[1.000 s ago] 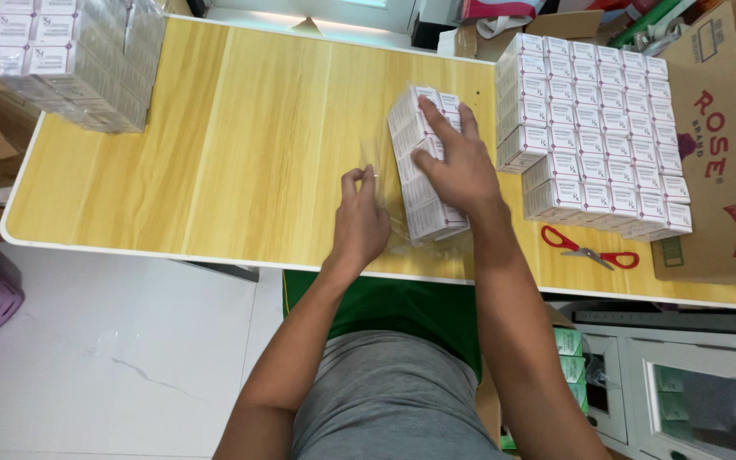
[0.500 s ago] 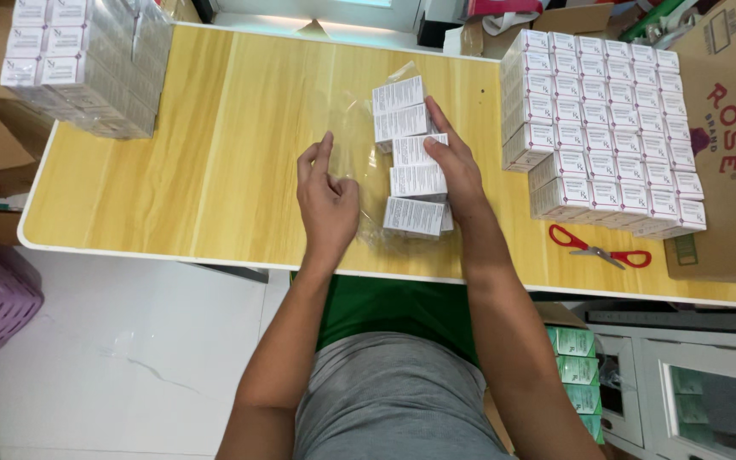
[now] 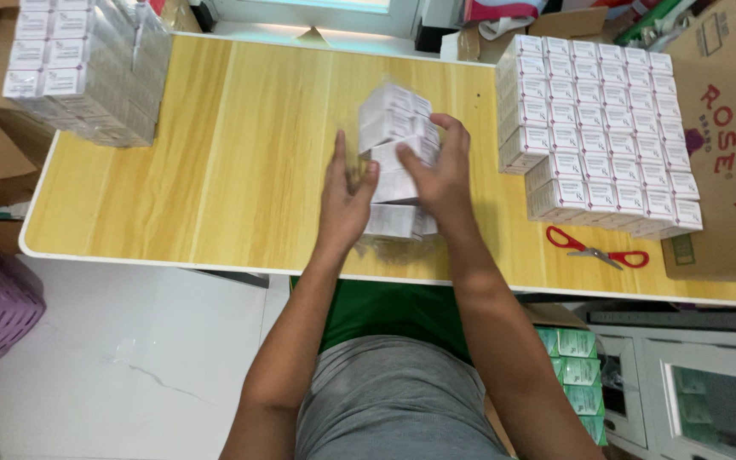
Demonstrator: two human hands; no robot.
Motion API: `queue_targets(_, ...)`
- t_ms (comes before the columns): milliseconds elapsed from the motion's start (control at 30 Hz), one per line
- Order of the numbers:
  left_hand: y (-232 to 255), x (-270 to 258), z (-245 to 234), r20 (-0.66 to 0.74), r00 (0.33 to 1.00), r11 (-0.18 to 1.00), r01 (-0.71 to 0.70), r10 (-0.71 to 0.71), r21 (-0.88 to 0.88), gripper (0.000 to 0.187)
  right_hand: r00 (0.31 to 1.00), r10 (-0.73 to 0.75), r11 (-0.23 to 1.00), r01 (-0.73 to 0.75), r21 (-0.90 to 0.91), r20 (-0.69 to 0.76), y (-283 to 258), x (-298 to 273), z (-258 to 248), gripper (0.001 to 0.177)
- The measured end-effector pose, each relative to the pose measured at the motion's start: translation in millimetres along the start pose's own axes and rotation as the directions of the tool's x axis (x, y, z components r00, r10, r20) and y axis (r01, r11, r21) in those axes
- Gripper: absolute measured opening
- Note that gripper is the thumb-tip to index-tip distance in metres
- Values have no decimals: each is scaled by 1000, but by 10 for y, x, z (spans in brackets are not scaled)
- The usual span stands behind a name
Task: The person opens small white boxes, inserts a small bottle into each, and closes the flaps. They then stack the filled boxes, cut a plastic wrap with scissors, and arrange the boxes into a wrapped bundle on the table.
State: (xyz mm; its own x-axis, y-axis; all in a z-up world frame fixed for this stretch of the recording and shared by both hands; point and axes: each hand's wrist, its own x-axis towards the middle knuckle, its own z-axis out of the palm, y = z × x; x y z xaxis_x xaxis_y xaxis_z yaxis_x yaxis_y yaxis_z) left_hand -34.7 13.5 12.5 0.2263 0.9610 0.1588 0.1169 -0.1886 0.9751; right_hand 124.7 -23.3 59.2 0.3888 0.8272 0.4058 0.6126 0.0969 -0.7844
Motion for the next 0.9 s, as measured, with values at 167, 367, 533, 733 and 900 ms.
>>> queue_targets(167, -24, -188, -190, 37, 988, 979, -155, 151, 129, 64, 993, -26, 936, 65, -347, 116, -297, 2, 241, 58)
queue_targets(367, -88, -393, -193, 121, 949, 948, -304, 292, 95, 88, 947, 154, 861, 12, -509, 283, -647, 78, 498, 68)
queue_targets(533, -96, -386, -187, 135, 943, 925, -326, 304, 193, 108, 982, -38, 900, 114, -421, 183, -724, 76, 410, 67)
queue_targets(733, -80, -420, -201, 143, 963, 928, -259, 227, 269, 127, 950, -313, 916, 302, -264, -2, -848, 100, 92, 41)
queue_targets(900, -43, -424, -186, 102, 959, 905, -284, 266, 315, 120, 947, -304, 918, 261, -300, -106, -741, 251, -480, 38)
